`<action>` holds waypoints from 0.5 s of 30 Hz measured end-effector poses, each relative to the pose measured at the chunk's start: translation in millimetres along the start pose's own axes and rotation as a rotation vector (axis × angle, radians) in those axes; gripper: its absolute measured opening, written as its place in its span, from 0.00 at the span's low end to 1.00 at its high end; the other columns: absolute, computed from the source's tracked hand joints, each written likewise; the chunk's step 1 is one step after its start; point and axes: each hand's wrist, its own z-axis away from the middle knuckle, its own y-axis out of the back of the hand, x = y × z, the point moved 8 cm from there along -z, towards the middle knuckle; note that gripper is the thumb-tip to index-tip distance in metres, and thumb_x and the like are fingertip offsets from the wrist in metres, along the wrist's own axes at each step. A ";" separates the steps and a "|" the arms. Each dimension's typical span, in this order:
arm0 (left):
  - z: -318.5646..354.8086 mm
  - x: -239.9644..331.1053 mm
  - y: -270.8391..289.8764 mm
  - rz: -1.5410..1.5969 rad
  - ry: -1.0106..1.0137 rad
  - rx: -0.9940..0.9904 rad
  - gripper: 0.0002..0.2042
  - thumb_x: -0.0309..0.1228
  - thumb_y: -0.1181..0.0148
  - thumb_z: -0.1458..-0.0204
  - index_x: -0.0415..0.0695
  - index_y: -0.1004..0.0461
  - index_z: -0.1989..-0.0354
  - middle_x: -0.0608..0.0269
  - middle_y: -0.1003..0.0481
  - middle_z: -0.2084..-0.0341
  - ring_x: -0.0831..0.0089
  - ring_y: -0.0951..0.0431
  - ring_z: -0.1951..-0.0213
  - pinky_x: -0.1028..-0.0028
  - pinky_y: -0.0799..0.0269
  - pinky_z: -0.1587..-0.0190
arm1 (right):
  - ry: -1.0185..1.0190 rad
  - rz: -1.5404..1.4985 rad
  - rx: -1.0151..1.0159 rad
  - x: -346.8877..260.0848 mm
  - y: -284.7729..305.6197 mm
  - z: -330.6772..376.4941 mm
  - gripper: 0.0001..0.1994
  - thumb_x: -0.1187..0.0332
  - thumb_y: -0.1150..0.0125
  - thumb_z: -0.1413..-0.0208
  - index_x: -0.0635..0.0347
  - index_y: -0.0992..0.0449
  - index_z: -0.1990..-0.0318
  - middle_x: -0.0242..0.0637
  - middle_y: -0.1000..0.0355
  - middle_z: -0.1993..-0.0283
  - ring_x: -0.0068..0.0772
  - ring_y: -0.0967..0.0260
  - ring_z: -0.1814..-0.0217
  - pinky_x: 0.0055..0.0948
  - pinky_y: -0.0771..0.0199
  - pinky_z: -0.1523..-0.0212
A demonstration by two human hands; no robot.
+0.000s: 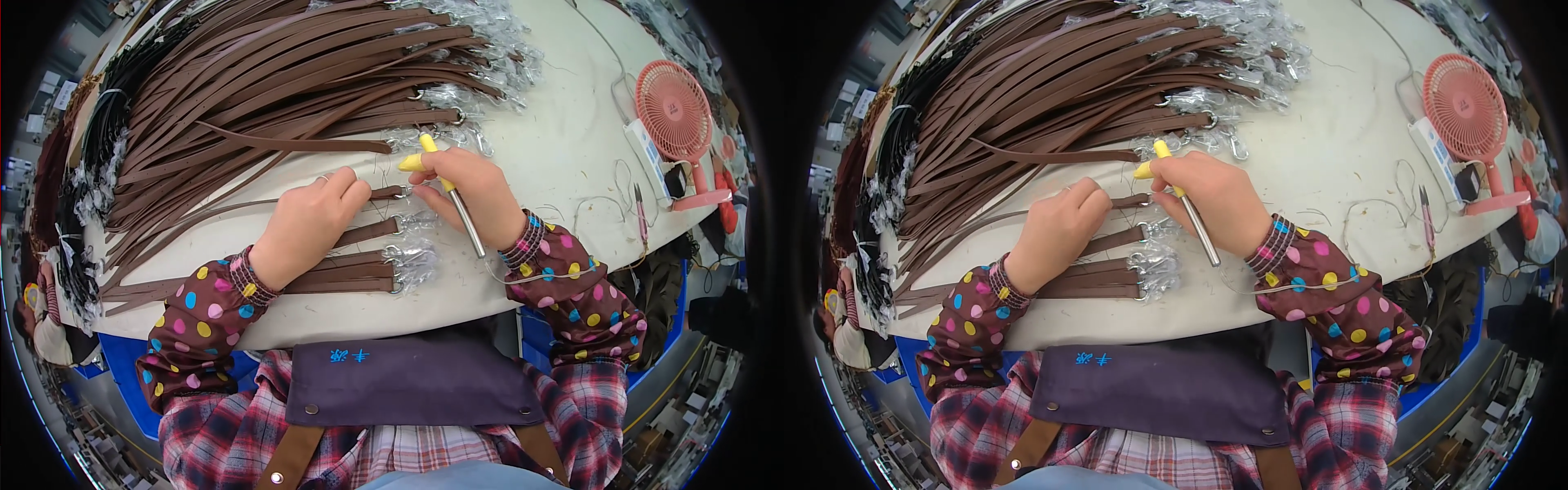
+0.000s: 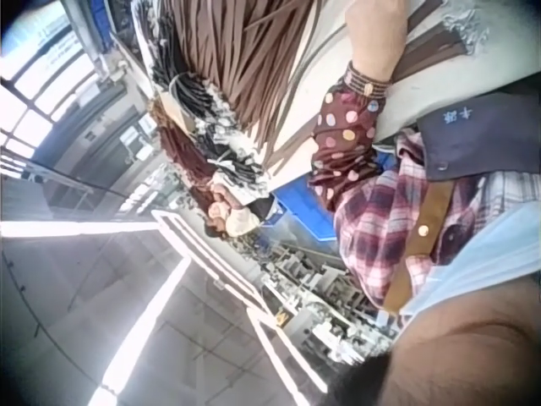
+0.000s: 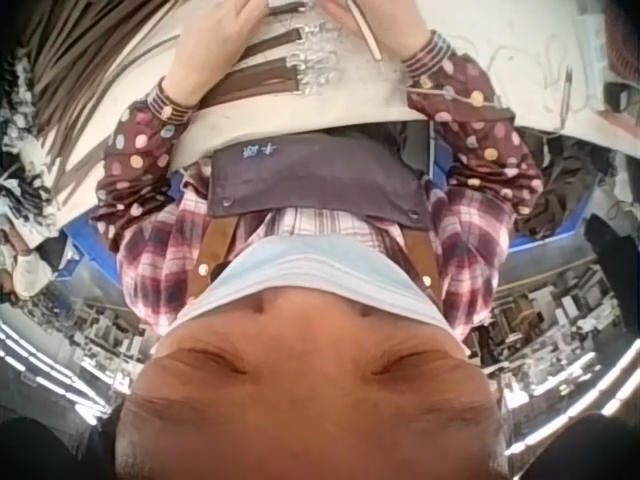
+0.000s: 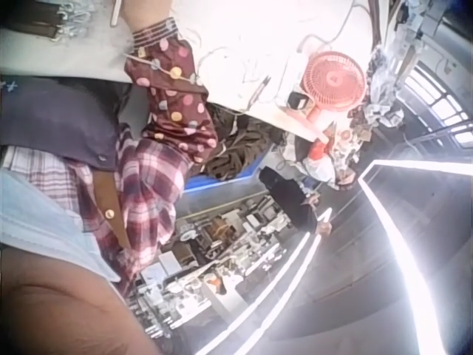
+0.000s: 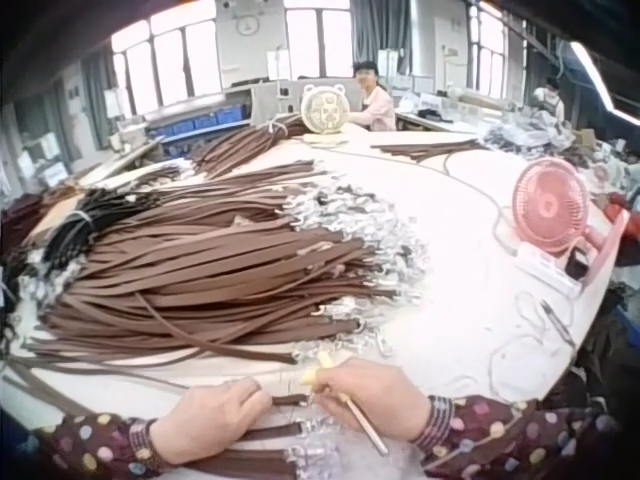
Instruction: Applying adhesive or edge-finishing to the hardware connections of leather straps using a precision tool.
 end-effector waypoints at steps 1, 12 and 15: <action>2.1 3.6 -1.2 0.021 -0.032 -0.012 0.06 0.27 0.40 0.53 0.44 0.31 0.68 0.62 0.30 0.72 0.65 0.25 0.72 0.72 0.31 0.74 | 0.014 0.024 -0.033 -1.0 -2.8 1.5 0.14 0.76 0.38 0.55 0.57 0.29 0.59 0.33 0.28 0.69 0.36 0.30 0.65 0.31 0.30 0.67; -23.8 -5.2 -14.4 0.535 0.121 -0.134 0.12 0.30 0.37 0.54 0.44 0.33 0.65 0.62 0.29 0.74 0.63 0.26 0.72 0.69 0.31 0.72 | 0.012 -0.002 -0.103 3.0 -5.0 3.3 0.18 0.77 0.36 0.57 0.58 0.31 0.56 0.34 0.29 0.67 0.38 0.32 0.63 0.32 0.30 0.63; -28.9 -1.3 -19.3 0.610 0.115 -0.116 0.11 0.30 0.38 0.53 0.45 0.34 0.66 0.62 0.29 0.74 0.61 0.26 0.71 0.66 0.32 0.71 | -0.011 -0.031 -0.079 6.9 -5.5 5.0 0.18 0.77 0.37 0.56 0.59 0.31 0.55 0.35 0.29 0.68 0.39 0.32 0.64 0.33 0.30 0.64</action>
